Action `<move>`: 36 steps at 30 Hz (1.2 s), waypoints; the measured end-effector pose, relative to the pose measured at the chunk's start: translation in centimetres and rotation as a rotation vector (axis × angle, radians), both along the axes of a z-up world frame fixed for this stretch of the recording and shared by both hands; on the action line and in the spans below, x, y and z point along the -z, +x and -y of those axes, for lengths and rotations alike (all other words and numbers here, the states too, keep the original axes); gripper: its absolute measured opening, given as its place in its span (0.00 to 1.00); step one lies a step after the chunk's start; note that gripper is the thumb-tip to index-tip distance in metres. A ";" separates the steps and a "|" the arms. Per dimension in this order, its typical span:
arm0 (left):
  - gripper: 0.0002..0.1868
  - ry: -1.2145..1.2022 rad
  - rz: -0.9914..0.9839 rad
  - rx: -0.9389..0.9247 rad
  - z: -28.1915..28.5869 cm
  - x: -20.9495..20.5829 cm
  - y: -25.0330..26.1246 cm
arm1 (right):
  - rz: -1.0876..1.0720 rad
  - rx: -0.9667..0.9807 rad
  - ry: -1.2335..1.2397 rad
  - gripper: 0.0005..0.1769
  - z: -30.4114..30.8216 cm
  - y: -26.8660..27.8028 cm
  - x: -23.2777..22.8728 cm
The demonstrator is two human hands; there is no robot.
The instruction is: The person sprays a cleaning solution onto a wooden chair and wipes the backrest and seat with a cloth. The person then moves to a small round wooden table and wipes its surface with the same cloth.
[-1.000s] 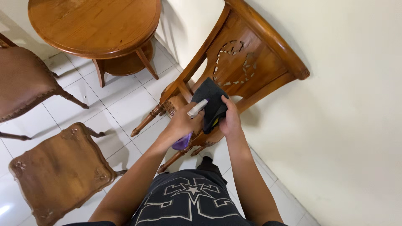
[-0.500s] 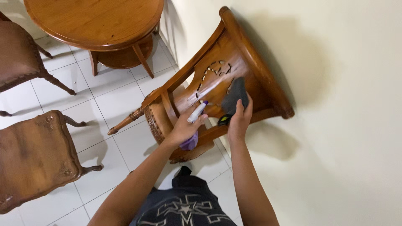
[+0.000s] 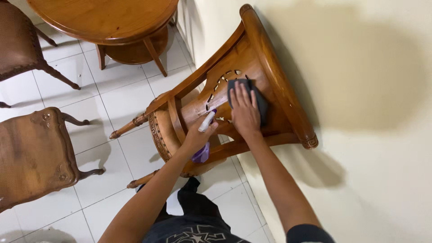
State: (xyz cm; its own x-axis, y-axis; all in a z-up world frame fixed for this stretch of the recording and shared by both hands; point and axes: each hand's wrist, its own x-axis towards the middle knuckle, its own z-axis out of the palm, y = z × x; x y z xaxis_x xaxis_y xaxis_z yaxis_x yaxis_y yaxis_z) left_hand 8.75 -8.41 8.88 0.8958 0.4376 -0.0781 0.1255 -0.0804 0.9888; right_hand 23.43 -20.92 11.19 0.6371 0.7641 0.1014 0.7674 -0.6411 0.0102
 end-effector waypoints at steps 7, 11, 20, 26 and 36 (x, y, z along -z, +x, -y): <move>0.20 0.000 0.007 0.006 -0.5 0.7 0.4 | 0.354 -0.589 -0.694 0.37 -0.9 0.2 -1.1; 0.16 0.011 0.018 -0.004 -0.6 1.3 0.2 | 0.269 -0.243 -0.179 0.35 -0.4 1.0 -1.4; 0.15 -0.157 0.009 -0.015 -1.4 3.2 1.0 | -0.059 -0.197 -0.326 0.35 -2.8 3.9 -2.1; 0.20 -0.118 -0.104 -0.029 -1.1 2.4 0.2 | 0.357 -0.203 -0.540 0.35 -2.8 1.2 0.2; 0.19 -0.057 -0.147 -0.062 -1.7 1.6 0.2 | 0.119 -0.010 -0.277 0.34 -3.7 3.9 -2.4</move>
State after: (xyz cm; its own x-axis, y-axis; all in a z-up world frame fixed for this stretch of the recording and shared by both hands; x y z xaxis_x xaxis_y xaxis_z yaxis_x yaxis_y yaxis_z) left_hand 8.92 -6.72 7.33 0.8443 0.4827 -0.2327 0.2721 -0.0120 0.9622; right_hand 27.31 -17.25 13.62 0.6259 0.7790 -0.0385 0.7562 -0.5941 0.2743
